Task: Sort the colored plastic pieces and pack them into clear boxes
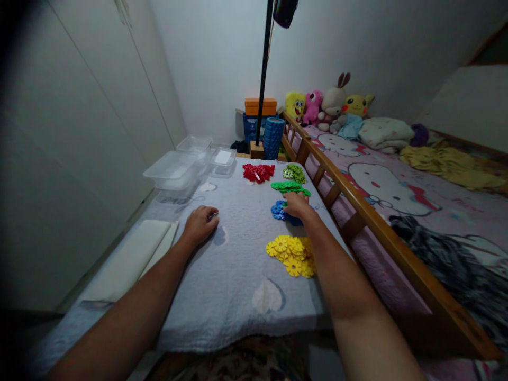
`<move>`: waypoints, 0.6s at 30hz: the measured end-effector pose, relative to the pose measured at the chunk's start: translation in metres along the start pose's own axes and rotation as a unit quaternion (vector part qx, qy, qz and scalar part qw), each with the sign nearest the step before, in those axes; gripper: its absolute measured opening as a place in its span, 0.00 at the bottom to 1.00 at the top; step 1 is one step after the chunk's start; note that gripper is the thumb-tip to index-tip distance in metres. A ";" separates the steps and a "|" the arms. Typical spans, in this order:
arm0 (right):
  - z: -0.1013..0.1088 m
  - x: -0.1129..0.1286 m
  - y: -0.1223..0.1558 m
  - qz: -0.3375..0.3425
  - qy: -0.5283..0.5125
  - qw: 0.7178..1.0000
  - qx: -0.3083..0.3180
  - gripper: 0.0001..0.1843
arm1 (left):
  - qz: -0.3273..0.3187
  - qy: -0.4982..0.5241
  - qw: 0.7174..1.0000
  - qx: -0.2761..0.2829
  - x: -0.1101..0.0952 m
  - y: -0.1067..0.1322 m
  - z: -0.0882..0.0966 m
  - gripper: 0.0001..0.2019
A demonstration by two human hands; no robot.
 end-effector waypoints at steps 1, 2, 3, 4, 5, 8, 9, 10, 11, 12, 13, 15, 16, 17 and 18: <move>-0.002 -0.002 -0.002 -0.001 -0.001 1.000 0.005 0.30 | -0.001 0.000 1.000 0.000 0.000 0.000 0.000 0.17; -0.004 -0.002 -0.003 -0.001 -0.003 1.000 0.009 0.30 | -0.001 -0.001 1.000 0.000 0.001 0.000 0.000 0.17; -0.006 -0.003 -0.004 0.000 -0.005 1.000 0.012 0.30 | -0.001 -0.002 1.000 0.000 0.001 0.000 0.000 0.17; -0.008 -0.002 -0.006 0.002 -0.007 1.000 0.014 0.29 | -0.002 -0.002 1.000 0.001 0.001 -0.001 -0.001 0.17; -0.009 -0.002 -0.007 0.005 -0.009 1.000 0.015 0.29 | -0.003 -0.002 1.000 0.002 0.001 -0.001 -0.001 0.17; -0.008 -0.006 -0.012 0.011 -0.018 1.000 -0.011 0.26 | -0.003 0.001 1.000 0.010 0.002 -0.001 -0.001 0.17; -0.006 -0.010 -0.015 0.012 -0.024 0.999 -0.030 0.25 | -0.002 0.001 1.000 0.012 0.002 -0.001 -0.001 0.17; -0.003 -0.014 -0.019 0.014 -0.031 0.998 -0.052 0.23 | -0.001 0.001 1.000 0.014 0.002 -0.001 -0.002 0.17; 0.001 -0.019 -0.023 0.015 -0.039 0.996 -0.076 0.22 | 0.000 0.001 1.000 0.014 0.002 -0.001 -0.001 0.17; 0.006 -0.024 -0.029 0.017 -0.048 0.994 -0.098 0.20 | 0.002 0.000 1.000 0.014 0.002 -0.001 -0.001 0.17; 0.010 -0.029 -0.035 0.018 -0.055 0.991 -0.118 0.18 | 0.002 -0.001 1.000 0.013 0.002 -0.001 -0.001 0.17; 0.019 -0.038 -0.049 0.014 -0.063 0.987 -0.147 0.16 | 0.002 -0.003 1.000 0.012 0.001 0.000 0.000 0.16; 0.022 -0.041 -0.056 0.009 -0.063 0.986 -0.157 0.15 | 0.003 -0.003 1.000 0.012 0.001 0.000 0.000 0.16; 0.024 -0.044 -0.062 0.003 -0.063 0.985 -0.164 0.14 | 0.003 -0.003 1.000 0.012 0.001 0.000 0.000 0.16; 0.026 -0.045 -0.069 -0.003 -0.062 0.984 -0.167 0.14 | 0.003 -0.002 1.000 0.012 0.000 0.001 0.001 0.16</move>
Point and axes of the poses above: each hand's wrist, its own y-axis away from the middle knuckle, its own z-axis out of the back of the hand, x = y × z, the point moved 6 cm from there along -y, towards the middle knuckle, and after that the axes turned 1 degree about z, right-handed, at the moved point
